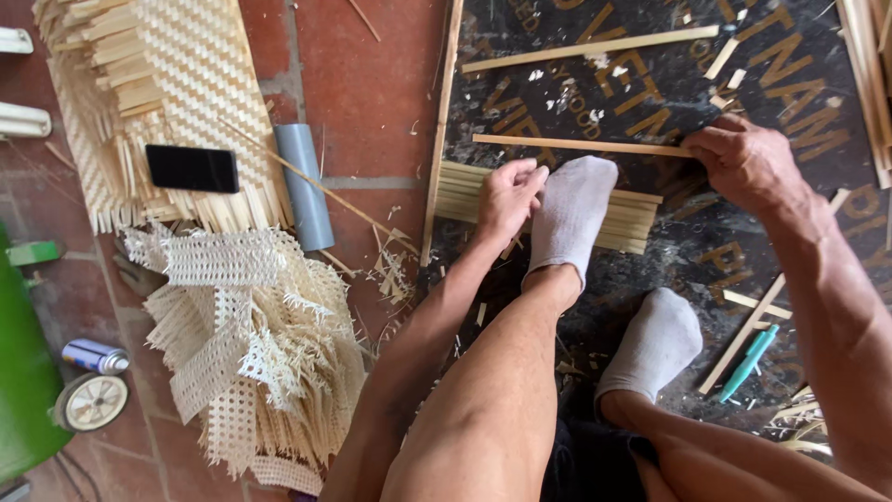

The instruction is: The person sits on the floor weaving thin bamboo strips into a lattice panel held against a wooden frame. They align and press strips into place with their hands and foot, add new strips one at a time from a pile, and at one point marks a strip with a pen before continuing to weave.

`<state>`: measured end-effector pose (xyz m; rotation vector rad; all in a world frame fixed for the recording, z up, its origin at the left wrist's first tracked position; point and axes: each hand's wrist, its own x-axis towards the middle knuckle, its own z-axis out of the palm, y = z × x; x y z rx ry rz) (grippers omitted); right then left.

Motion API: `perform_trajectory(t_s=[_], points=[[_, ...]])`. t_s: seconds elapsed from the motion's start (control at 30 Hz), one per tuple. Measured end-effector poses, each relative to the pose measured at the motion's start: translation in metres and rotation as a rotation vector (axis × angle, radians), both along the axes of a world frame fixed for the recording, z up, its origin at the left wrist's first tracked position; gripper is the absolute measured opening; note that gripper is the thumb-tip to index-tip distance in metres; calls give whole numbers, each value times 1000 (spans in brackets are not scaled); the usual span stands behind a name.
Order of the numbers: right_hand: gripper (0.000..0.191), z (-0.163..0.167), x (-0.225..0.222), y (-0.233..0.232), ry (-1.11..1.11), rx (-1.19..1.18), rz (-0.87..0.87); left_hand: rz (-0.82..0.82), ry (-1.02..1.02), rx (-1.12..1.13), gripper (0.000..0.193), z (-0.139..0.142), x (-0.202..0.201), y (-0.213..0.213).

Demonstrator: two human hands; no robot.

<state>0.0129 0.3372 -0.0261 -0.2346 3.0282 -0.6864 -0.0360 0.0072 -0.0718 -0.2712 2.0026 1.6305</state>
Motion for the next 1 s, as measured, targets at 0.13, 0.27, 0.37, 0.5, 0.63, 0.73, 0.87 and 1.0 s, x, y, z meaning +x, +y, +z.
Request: perform_trajectory(t_s=[0.13, 0.27, 0.37, 0.5, 0.63, 0.73, 0.87, 1.0], points=[[22, -2, -2, -4, -14, 45, 102, -231, 862, -657, 45, -11, 4, -9], [23, -4, 1, -21, -12, -5, 142, -410, 954, -772, 57, -19, 22, -23], [23, -5, 2, -33, -39, 21, 150, -433, 918, -776, 65, -25, 30, -27], [23, -8, 4, -42, 53, 52, 189, -414, 943, -797, 67, -31, 32, -29], [30, -8, 8, -42, -4, 107, 167, -427, 929, -800, 70, -33, 33, -33], [32, -7, 13, -39, 4, 153, 171, -440, 923, -801, 71, -35, 34, -35], [33, -9, 18, -40, 39, 153, 193, -435, 916, -800, 73, -35, 38, -34], [32, -14, 20, -45, 61, 226, 187, -451, 895, -820, 72, -32, 35, -31]])
